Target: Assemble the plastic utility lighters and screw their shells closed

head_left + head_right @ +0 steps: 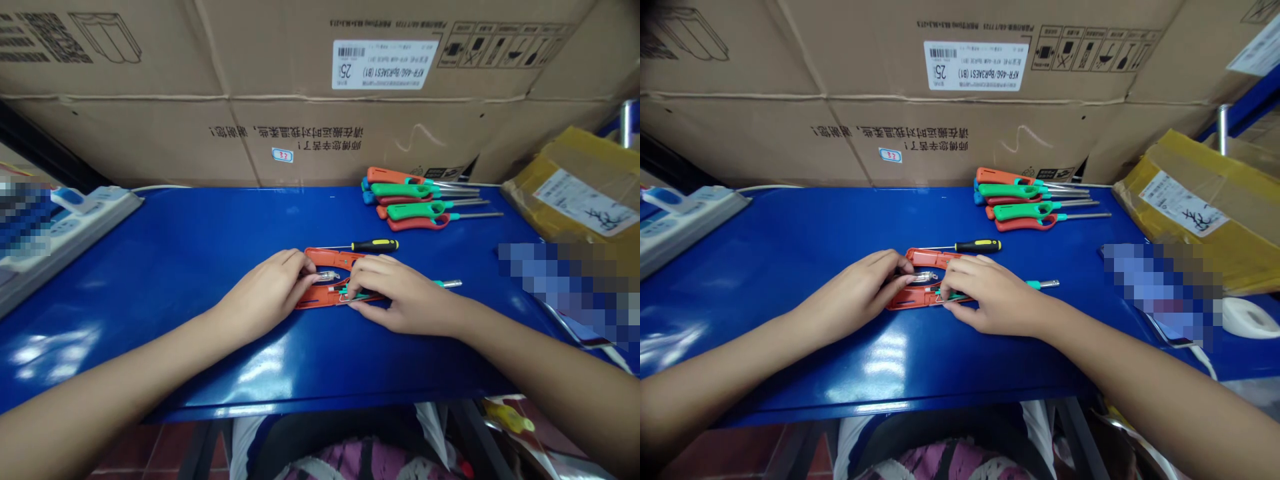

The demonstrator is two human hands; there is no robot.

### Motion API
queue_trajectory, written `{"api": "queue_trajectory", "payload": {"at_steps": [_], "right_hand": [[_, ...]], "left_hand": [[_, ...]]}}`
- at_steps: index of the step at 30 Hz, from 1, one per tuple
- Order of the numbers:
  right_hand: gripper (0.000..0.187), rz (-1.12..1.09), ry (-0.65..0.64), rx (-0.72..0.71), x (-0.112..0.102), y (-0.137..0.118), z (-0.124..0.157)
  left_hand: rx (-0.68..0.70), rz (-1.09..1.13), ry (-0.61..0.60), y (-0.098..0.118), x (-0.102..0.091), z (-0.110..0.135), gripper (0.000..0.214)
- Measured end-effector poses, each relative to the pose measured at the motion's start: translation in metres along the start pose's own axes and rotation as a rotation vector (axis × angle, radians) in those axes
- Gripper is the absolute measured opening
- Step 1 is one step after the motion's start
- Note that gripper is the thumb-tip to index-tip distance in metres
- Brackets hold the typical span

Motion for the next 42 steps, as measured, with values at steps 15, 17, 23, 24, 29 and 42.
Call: {"api": "queue_trajectory", "payload": {"at_steps": [15,17,23,24,29,42], "right_hand": [[0.014,-0.821,0.000,0.307,-0.004,-0.004,0.002],[0.017,-0.916,-0.015,0.314,-0.003,-0.004,0.002],[0.017,-0.899,0.020,0.316,-0.004,-0.004,0.000],[0.016,-0.882,0.028,0.313,-0.005,-0.004,-0.001],[0.017,-0.823,0.040,0.315,-0.006,-0.004,-0.001],[0.018,-0.693,0.038,0.305,-0.005,-0.002,0.002]], "left_hand": [[0.057,0.276,0.022,0.024,-0.002,0.013,0.012],[0.028,0.392,-0.020,0.022,-0.001,0.011,0.012],[-0.023,0.569,-0.038,0.021,0.002,0.009,0.016],[-0.024,0.575,-0.030,0.021,0.002,0.009,0.017],[-0.032,0.572,-0.007,0.019,0.004,0.007,0.019],[0.069,0.504,0.060,0.018,0.003,0.007,0.017]]}}
Point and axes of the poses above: each hand's wrist, its own z-axis away from the middle knuckle, its own x-axis out of the palm, y = z × x, the point moved 1 cm from there along -z, towards the middle knuckle, and after that the axes turned 14 degrees about -y, right-handed, at the moved point
